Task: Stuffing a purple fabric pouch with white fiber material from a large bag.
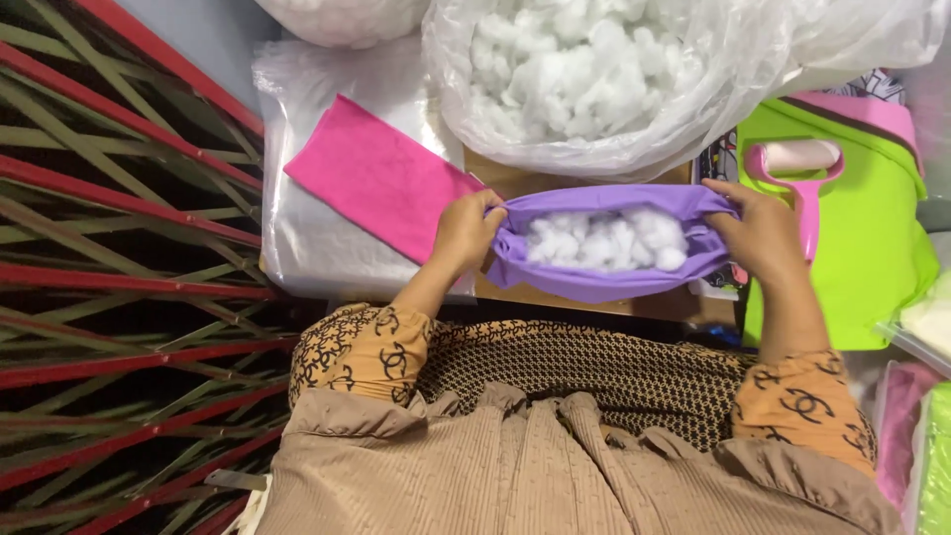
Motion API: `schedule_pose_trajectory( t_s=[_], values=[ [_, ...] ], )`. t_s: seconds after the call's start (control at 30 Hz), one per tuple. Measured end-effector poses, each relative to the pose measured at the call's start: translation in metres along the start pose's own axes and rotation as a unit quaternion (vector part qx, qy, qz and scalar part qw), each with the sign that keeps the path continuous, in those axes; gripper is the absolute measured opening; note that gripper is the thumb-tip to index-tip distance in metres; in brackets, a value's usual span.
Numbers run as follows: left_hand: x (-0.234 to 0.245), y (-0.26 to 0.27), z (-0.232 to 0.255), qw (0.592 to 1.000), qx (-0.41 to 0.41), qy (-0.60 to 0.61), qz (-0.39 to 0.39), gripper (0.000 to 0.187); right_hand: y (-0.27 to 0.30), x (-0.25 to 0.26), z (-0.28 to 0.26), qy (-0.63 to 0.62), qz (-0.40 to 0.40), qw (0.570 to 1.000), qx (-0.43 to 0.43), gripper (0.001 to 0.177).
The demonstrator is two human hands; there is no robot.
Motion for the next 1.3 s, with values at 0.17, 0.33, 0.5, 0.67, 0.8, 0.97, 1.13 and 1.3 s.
schedule_pose_trajectory(
  t_s=[0.17,0.33,0.5,0.67,0.8,0.97,1.13,1.3],
  values=[
    [-0.012,-0.001,0.005,0.994,0.014,-0.108,0.012,0.019,-0.026,-0.013,0.032,0.149,0.092,0.984,0.039,0.031],
    [0.016,-0.001,-0.006,0.99,0.004,0.091,0.105,0.019,-0.028,-0.01,0.043,0.121,0.052,0.99,-0.04,0.038],
    [0.008,-0.004,0.008,0.99,-0.017,-0.073,0.121,0.013,-0.01,-0.001,0.024,0.121,0.088,0.989,0.001,0.035],
    [-0.032,-0.005,0.046,0.891,-0.29,-0.269,0.223,0.009,0.031,-0.007,-0.027,0.145,0.131,0.973,0.122,0.021],
    [-0.092,-0.024,0.027,0.774,-0.386,-0.442,0.238,0.017,0.024,-0.07,-0.044,0.31,0.086,0.902,0.288,0.03],
    [-0.097,-0.056,0.003,0.796,-0.263,-0.521,0.161,0.006,-0.012,-0.073,-0.025,0.396,0.111,0.883,0.226,0.023],
    [-0.086,-0.024,0.056,0.835,-0.337,-0.406,0.156,0.027,0.003,-0.069,-0.052,0.264,0.064,0.931,0.242,0.036],
    [-0.094,-0.041,0.063,0.848,-0.319,-0.401,0.135,0.022,-0.003,-0.073,-0.071,0.318,0.046,0.921,0.221,0.035]
  ],
)
Point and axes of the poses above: each hand's wrist, its own y-axis away from the middle knuckle, its own x-axis out of the back of the hand, z = x × y, the point moved 10 cm from there along -y, towards the middle knuckle, and after that the axes turned 14 degrees about -z, right-handed, at the moved point
